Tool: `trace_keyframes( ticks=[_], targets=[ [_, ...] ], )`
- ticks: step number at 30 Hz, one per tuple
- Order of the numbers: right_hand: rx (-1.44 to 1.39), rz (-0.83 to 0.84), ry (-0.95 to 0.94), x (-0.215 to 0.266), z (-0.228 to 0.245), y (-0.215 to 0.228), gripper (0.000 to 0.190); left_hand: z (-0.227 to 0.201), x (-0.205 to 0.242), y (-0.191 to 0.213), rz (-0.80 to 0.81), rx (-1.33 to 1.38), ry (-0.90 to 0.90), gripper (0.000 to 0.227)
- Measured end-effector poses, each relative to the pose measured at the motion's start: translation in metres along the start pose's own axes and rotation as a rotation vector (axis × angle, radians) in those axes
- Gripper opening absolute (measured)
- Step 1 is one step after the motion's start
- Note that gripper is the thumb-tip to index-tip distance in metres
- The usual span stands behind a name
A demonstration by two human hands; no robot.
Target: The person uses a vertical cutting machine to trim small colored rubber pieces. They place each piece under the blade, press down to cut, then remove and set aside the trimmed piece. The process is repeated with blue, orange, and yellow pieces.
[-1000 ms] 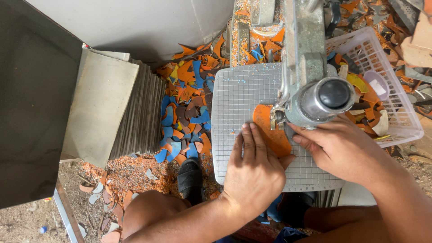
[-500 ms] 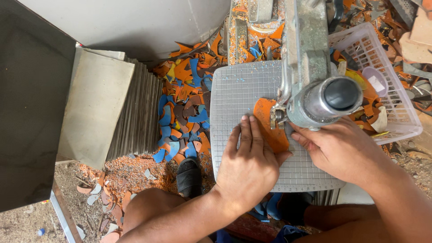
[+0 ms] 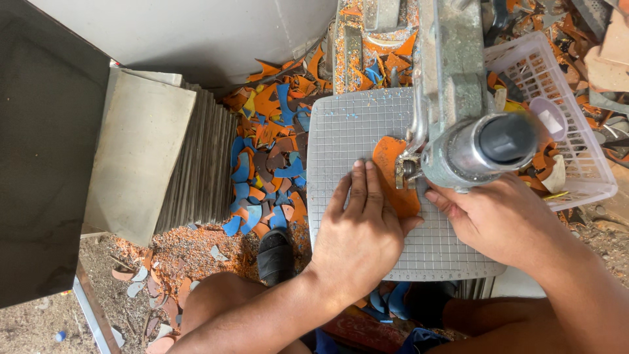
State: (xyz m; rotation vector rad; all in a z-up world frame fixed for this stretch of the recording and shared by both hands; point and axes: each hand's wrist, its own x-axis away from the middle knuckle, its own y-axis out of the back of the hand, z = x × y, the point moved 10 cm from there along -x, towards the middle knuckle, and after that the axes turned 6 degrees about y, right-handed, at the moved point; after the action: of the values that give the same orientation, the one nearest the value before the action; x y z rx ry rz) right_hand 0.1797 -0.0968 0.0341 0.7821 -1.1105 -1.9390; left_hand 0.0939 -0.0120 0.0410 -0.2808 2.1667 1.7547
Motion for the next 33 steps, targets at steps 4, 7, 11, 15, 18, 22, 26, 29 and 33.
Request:
trace_keyframes(
  ticks=[4,7,11,15,18,22,26,29,33],
  targets=[
    [0.000,0.024,-0.053,0.002,-0.005,-0.004,0.012,0.003,-0.003,0.000,0.008,0.026,0.009,0.056],
    [-0.001,0.028,-0.067,0.002,-0.007,-0.005,0.012,0.005,-0.005,0.000,0.018,0.037,0.003,0.055],
    [0.004,0.039,-0.088,0.003,-0.011,-0.007,0.013,0.007,-0.007,0.001,0.030,0.057,-0.008,0.053],
    [0.027,0.022,-0.050,0.004,-0.010,-0.007,0.012,0.009,-0.010,0.002,0.031,0.081,-0.015,0.051],
    [0.003,0.007,-0.035,0.005,-0.010,-0.006,0.011,0.011,-0.012,0.002,0.043,0.083,-0.016,0.051],
    [0.002,0.001,-0.049,0.007,-0.012,-0.007,0.012,0.014,-0.014,0.002,0.054,0.103,-0.028,0.053],
    [0.033,-0.013,-0.046,0.008,-0.010,-0.006,0.013,0.016,-0.017,0.003,0.056,0.102,-0.036,0.055],
    [0.046,-0.048,-0.025,0.010,-0.007,-0.004,0.014,0.017,-0.019,0.003,0.056,0.116,-0.036,0.056],
    [0.071,-0.098,0.022,0.013,0.000,-0.001,0.012,0.020,-0.021,0.002,0.075,0.140,-0.029,0.052]
  ],
)
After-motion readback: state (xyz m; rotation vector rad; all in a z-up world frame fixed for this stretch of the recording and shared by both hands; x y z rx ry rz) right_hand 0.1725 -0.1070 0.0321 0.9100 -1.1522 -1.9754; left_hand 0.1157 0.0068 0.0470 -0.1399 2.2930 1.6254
